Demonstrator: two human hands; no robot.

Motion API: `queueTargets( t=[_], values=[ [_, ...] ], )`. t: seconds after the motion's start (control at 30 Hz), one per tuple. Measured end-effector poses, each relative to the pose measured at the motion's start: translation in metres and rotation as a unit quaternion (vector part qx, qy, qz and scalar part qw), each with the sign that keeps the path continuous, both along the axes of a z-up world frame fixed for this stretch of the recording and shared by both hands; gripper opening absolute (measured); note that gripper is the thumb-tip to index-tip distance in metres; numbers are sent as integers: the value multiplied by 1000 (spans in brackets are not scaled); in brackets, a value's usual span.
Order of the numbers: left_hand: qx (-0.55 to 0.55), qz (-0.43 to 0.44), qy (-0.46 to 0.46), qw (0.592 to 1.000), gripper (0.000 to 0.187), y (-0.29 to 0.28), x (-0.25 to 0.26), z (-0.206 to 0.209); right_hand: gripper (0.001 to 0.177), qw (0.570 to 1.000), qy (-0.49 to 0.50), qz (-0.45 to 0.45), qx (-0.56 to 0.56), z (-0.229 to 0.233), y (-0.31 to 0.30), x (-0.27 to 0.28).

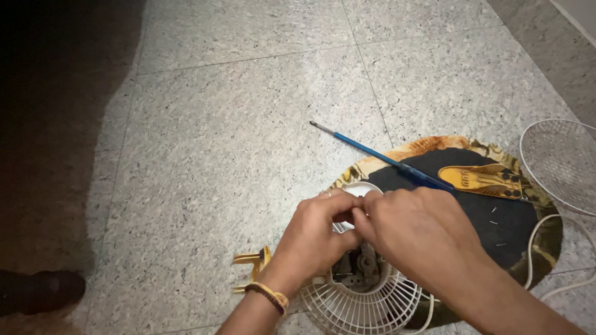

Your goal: The person uses a blue screwdriver to tighten a screw on the motor housing of a disassembled electric fan. They then switch to a green screwdriver to adjust a small black component attached to the fan's internal wiring.

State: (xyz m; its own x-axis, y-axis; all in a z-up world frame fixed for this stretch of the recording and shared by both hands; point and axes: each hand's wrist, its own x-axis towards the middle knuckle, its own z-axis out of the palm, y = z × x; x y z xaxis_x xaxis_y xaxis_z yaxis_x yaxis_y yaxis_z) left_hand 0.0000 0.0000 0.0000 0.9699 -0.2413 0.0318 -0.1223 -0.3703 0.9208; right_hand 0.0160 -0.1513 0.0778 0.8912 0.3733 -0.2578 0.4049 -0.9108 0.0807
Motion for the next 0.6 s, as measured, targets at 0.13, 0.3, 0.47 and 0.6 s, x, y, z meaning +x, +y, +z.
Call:
queueTargets(
  t=[0.13,0.3,0.47,0.6],
  values=[
    [-29,19,-5,999,31,-4,0,4,33,999,-7,2,43,-4,-9,2],
    [11,9,-11,1000,26,-1,2,4,37,991,113,-57,52,-6,-29,7],
    [-12,7,43,999,28,0,5,4,28,962,65,132,228,-17,-43,7],
    [-75,28,97,992,43,-2,3,8,42,973,42,173,148,-19,-45,14]
  ],
)
